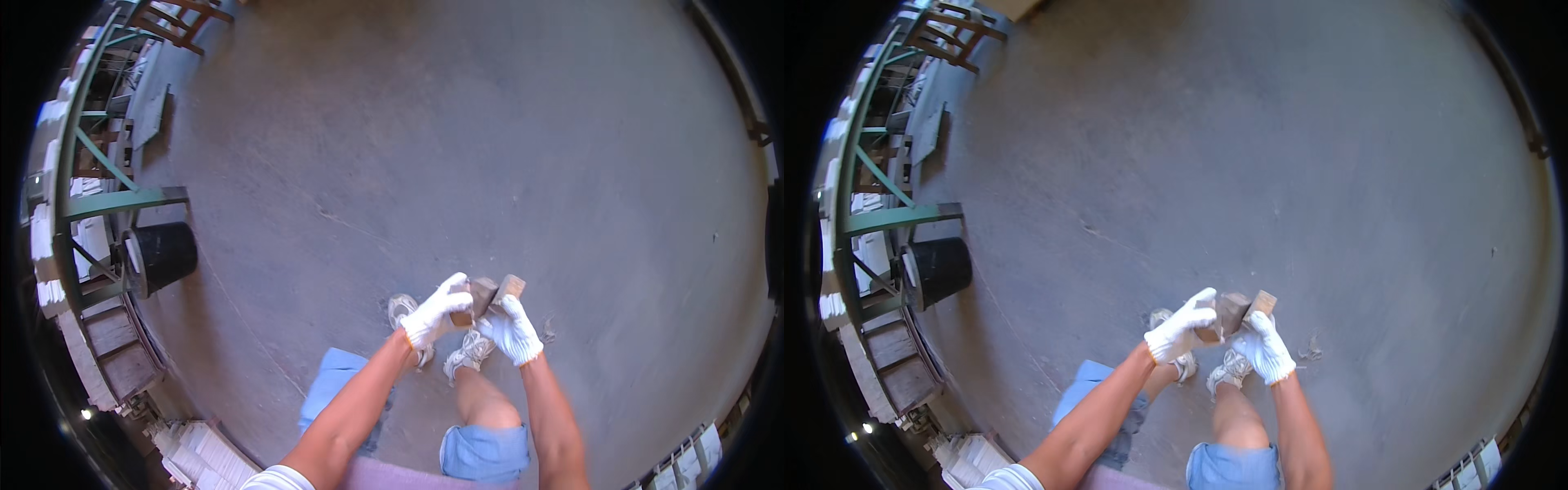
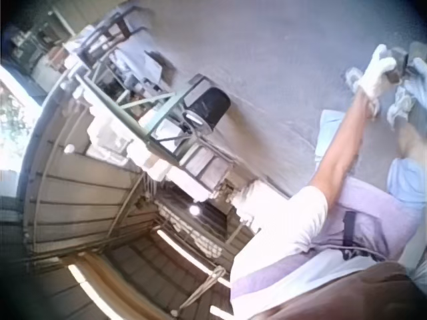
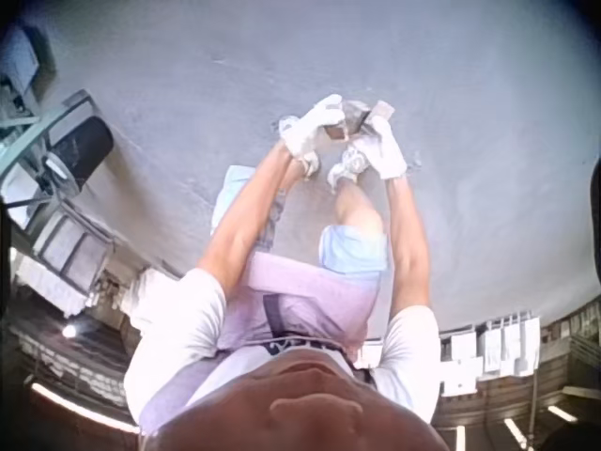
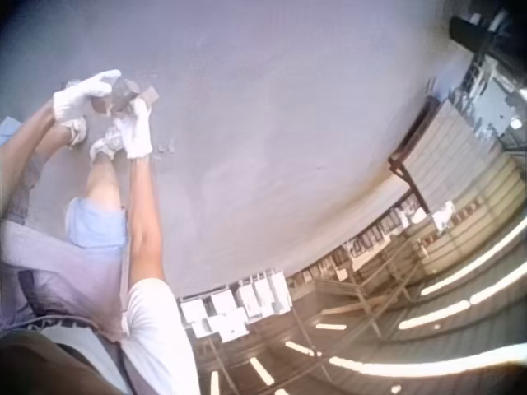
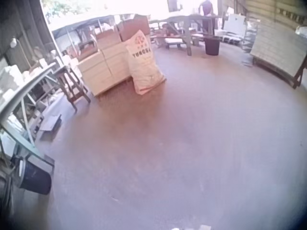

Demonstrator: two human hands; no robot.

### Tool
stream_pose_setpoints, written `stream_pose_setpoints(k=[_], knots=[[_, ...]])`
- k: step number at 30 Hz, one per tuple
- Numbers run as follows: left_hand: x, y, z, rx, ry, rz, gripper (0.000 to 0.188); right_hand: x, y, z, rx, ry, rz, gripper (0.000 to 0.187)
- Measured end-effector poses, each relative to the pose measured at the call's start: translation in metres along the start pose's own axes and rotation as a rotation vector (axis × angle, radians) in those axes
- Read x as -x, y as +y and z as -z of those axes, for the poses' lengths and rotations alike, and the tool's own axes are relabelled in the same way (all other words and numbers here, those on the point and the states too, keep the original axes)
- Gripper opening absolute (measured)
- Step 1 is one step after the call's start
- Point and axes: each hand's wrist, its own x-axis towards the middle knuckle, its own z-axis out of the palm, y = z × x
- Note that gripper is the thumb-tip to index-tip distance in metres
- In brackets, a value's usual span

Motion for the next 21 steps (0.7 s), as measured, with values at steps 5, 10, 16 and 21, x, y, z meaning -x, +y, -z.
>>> stream_pose_setpoints(k=[5, 10, 16, 21], knots=[[0.174, 0.073, -0.098, -0.170, -0.187, -0.173, 0.101, 0.085, -0.028, -0.164, -0.285, -0.133, 0.120, 0.079], [0.338, 0.123, -0.181, -0.183, -0.336, -0.184, 0.104, 0.177, -0.051, -0.329, -0.063, -0.120, 0.173, 0.090], [0.461, 0.175, -0.223, -0.292, -0.461, -0.279, 0.087, 0.243, -0.045, -0.482, -0.022, -0.191, 0.261, 0.089], [0.490, 0.223, -0.242, -0.625, -0.420, -0.408, 0.083, 0.251, -0.051, -0.550, 0.013, -0.203, 0.331, 0.088]])
